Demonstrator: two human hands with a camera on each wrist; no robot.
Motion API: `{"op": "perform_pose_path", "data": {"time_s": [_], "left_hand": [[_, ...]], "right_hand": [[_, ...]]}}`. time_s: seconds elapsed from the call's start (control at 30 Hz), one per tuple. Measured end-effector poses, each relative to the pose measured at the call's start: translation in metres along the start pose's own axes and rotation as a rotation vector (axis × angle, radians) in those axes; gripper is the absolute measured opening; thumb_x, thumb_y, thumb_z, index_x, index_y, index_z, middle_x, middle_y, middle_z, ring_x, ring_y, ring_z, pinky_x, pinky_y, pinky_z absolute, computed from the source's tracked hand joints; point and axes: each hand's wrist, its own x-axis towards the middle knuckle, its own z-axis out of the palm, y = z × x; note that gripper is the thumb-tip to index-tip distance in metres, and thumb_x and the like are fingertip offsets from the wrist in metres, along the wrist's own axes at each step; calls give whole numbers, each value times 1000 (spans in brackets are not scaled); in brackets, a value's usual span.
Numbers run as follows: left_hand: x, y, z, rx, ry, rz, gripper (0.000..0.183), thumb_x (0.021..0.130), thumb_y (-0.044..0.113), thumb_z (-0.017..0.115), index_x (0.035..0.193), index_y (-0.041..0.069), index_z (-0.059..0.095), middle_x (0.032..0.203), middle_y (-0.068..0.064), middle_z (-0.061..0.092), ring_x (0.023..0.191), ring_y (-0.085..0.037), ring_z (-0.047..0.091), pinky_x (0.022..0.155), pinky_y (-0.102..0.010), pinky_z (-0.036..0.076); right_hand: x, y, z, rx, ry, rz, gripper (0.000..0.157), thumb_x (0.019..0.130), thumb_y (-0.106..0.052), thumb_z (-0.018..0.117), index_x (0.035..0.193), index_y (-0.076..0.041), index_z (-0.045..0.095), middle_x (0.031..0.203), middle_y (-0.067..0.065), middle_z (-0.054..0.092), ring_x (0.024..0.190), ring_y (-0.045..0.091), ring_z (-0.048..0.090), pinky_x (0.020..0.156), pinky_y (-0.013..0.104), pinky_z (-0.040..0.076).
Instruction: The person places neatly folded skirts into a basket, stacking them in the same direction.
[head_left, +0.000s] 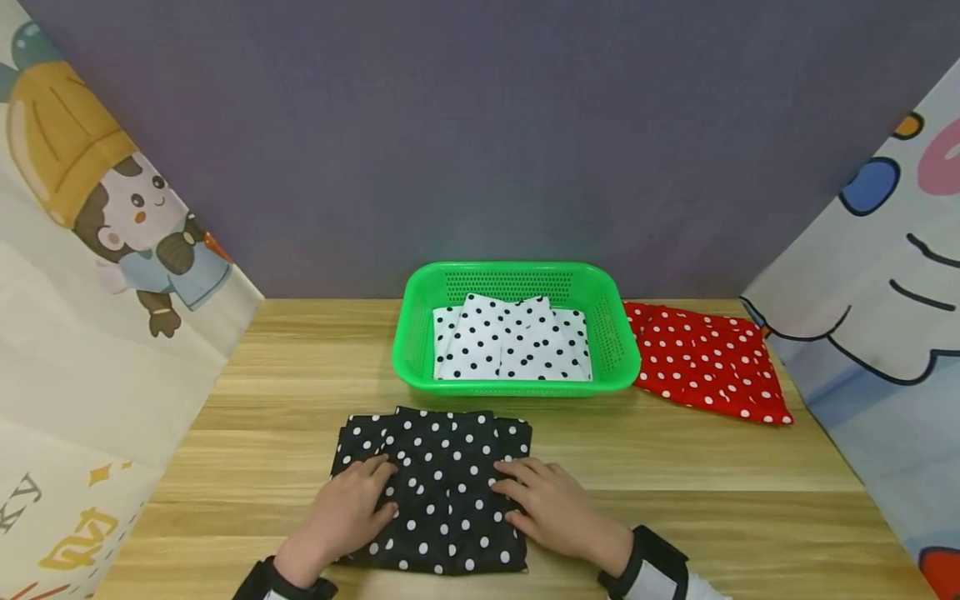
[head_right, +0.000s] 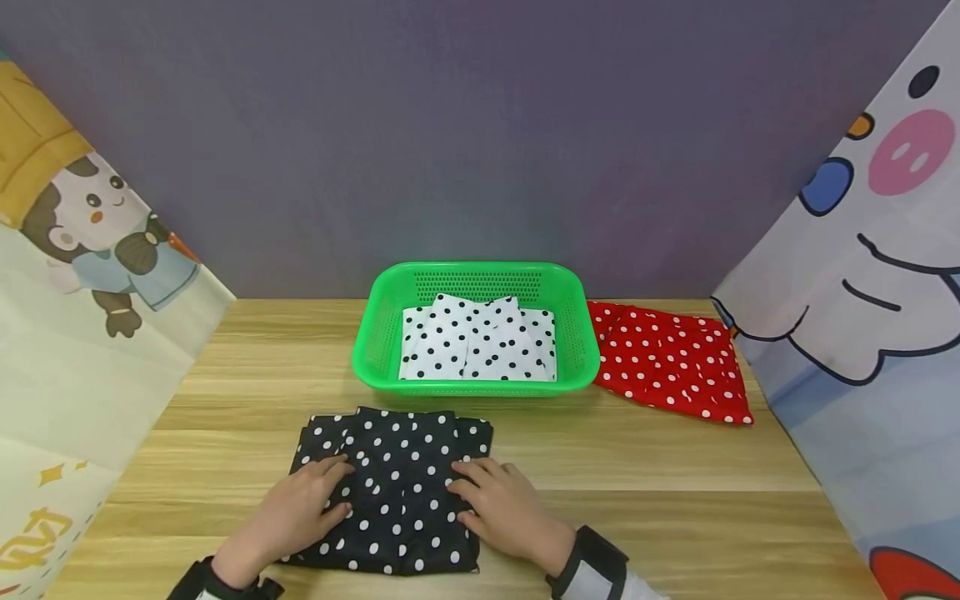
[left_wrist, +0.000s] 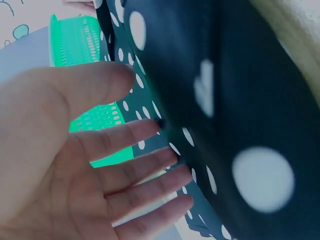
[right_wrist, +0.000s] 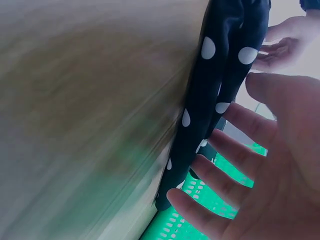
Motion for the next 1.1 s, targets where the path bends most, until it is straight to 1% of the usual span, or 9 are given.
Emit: {"op": "perform_pose_path", "data": {"time_s": [0.23,0.33,0.43,0.6,0.87,1.1], "left_hand": [[-1,5,2,-61,-63,42,47,75,29,72,113,4,61,124,-20,53,110,-37,54,87,-52,47],[-1,7,5,-67,-57,75,47,75,28,71,114,3,61,124,-20,53,110,-36,55,85,-51,48],[-1,10,9,-62,-36,108,47,76,29,71,114,3,61,124,-19,53,110,-35,55,86,-49,48],[1,19,13,-78,-20,151,45,76,28,70,113,4,62,124,-19,53,112,-34,54,86,-49,48],[7,33,14,-100,-60,178,45,79,30,68,117,6,61,128,-17,51,116,-33,51,89,-48,47],[13,46,17,-90,-54,199,45,79,29,67,117,7,60,128,-16,50,116,-31,50,89,-47,47]], "right_hand": [[-9,6,-1,27,-2,74,38,89,-34,56,124,-19,56,135,0,47,121,21,45,90,46,45],[-13,7,-3,23,9,100,39,89,-33,57,124,-17,56,133,1,49,120,22,46,89,46,45],[-17,9,-4,19,22,124,39,89,-33,58,123,-15,57,131,2,50,119,22,46,89,46,45],[-26,13,-3,19,56,176,37,87,-34,60,120,-15,59,130,2,51,119,23,46,88,46,45],[-37,25,0,-13,122,258,38,84,-35,64,116,-15,62,128,3,51,116,22,49,87,44,47],[-44,33,-2,-6,136,312,37,81,-33,68,113,-15,62,125,3,53,114,23,51,85,46,48]]}}
